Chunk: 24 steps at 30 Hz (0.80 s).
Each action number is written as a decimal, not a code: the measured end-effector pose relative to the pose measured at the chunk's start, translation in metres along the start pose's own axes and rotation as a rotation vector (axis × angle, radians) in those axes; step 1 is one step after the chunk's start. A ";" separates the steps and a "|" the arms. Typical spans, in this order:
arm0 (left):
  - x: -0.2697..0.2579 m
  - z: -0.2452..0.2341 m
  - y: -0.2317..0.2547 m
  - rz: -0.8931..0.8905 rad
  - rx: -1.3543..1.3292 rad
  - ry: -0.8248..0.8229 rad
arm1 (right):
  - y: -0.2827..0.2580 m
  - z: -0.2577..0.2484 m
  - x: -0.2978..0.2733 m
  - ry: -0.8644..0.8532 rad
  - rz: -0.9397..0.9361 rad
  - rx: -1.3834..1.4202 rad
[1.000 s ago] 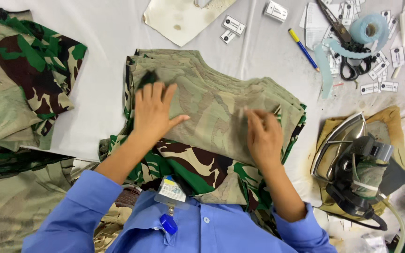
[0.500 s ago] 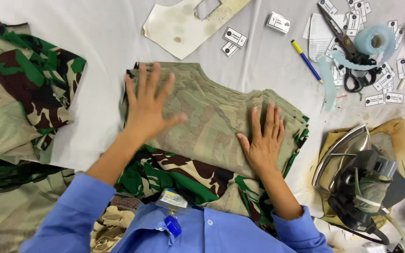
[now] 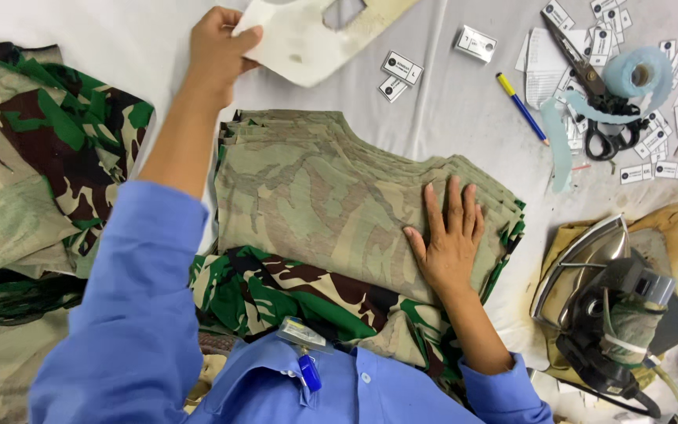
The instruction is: The person irons the collar area of camouflage-patterned shirts using a white template and a steam iron. They repeatedly place the template on the collar, position a small label, press with the iron, and then remove the template to smooth the fabric before moving to the next shirt.
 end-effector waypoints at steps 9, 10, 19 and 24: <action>-0.186 -0.018 -0.018 -0.025 0.245 -0.393 | 0.000 -0.049 -0.006 -0.054 1.010 1.488; -0.191 -0.015 -0.018 -0.025 0.244 -0.395 | 0.011 -0.043 -0.018 -0.052 1.011 1.487; -0.172 0.008 -0.052 0.620 0.741 -0.171 | 0.049 0.004 -0.020 -0.282 0.625 0.492; -0.203 0.038 -0.058 1.089 1.225 0.207 | 0.037 -0.009 -0.010 -0.252 0.695 0.544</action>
Point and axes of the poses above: each hand's wrist, its own x-axis towards the middle knuckle, its own z-axis out of the palm, y = z × x, the point moved 1 cm from there along x, towards the middle knuckle, and after that the axes turned 1 degree about y, right-handed, at the moved point
